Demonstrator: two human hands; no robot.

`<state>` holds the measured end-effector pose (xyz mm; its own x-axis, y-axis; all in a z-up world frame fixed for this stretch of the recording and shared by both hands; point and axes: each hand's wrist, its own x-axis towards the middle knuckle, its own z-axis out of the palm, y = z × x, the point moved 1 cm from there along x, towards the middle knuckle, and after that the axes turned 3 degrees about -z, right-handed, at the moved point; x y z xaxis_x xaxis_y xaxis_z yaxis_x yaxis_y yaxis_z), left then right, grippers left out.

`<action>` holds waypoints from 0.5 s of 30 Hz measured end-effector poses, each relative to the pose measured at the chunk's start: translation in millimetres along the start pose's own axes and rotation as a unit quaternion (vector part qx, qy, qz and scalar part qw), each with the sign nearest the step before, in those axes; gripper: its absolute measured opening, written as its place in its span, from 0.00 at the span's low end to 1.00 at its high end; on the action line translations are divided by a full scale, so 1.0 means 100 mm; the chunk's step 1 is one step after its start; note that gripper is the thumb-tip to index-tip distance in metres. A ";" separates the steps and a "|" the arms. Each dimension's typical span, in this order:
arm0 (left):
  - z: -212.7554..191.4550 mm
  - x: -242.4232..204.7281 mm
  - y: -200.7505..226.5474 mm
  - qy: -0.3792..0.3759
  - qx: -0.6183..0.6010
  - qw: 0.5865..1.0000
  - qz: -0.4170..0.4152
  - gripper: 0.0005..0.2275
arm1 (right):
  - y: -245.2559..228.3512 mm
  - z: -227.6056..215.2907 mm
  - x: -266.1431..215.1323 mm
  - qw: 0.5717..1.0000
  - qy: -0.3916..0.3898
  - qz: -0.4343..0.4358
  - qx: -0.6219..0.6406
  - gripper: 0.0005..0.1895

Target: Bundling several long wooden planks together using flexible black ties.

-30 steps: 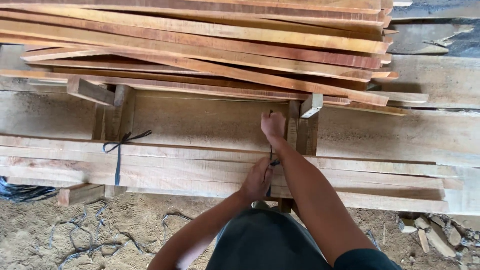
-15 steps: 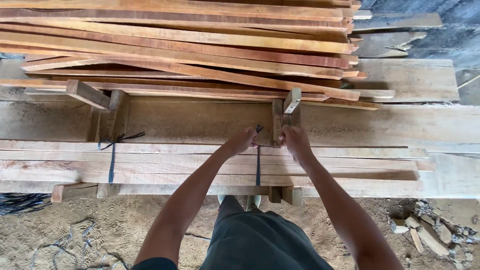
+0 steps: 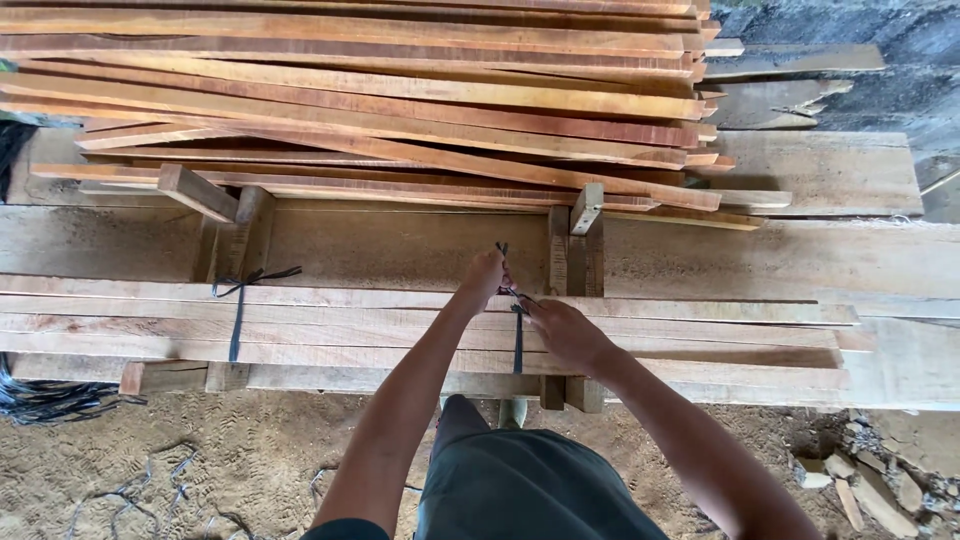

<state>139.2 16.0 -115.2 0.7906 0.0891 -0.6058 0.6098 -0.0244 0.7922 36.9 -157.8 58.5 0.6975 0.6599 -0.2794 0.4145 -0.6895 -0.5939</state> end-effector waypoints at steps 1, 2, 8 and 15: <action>0.00 0.00 -0.02 -0.001 0.000 1.000 0.000 0.12 | 0.02 0.05 0.02 1.000 0.000 0.001 0.000 0.22; 0.00 0.01 -0.04 0.004 -0.002 1.000 0.002 0.13 | 0.05 0.09 0.05 0.997 -0.002 -0.009 -0.081 0.21; -0.04 -0.11 0.04 -0.021 -0.007 1.000 0.016 0.15 | 0.36 0.46 0.28 0.951 0.007 -0.058 -0.305 0.25; -0.10 -0.51 0.18 -0.016 0.135 0.982 0.127 0.14 | 0.58 0.68 0.43 0.941 -0.003 -0.060 -0.332 0.29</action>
<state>109.4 20.6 -68.9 0.9182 0.0137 -0.3959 0.3809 -0.3051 0.8729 51.3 -148.9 -39.2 0.6196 0.7459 -0.2446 0.7658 -0.6428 -0.0203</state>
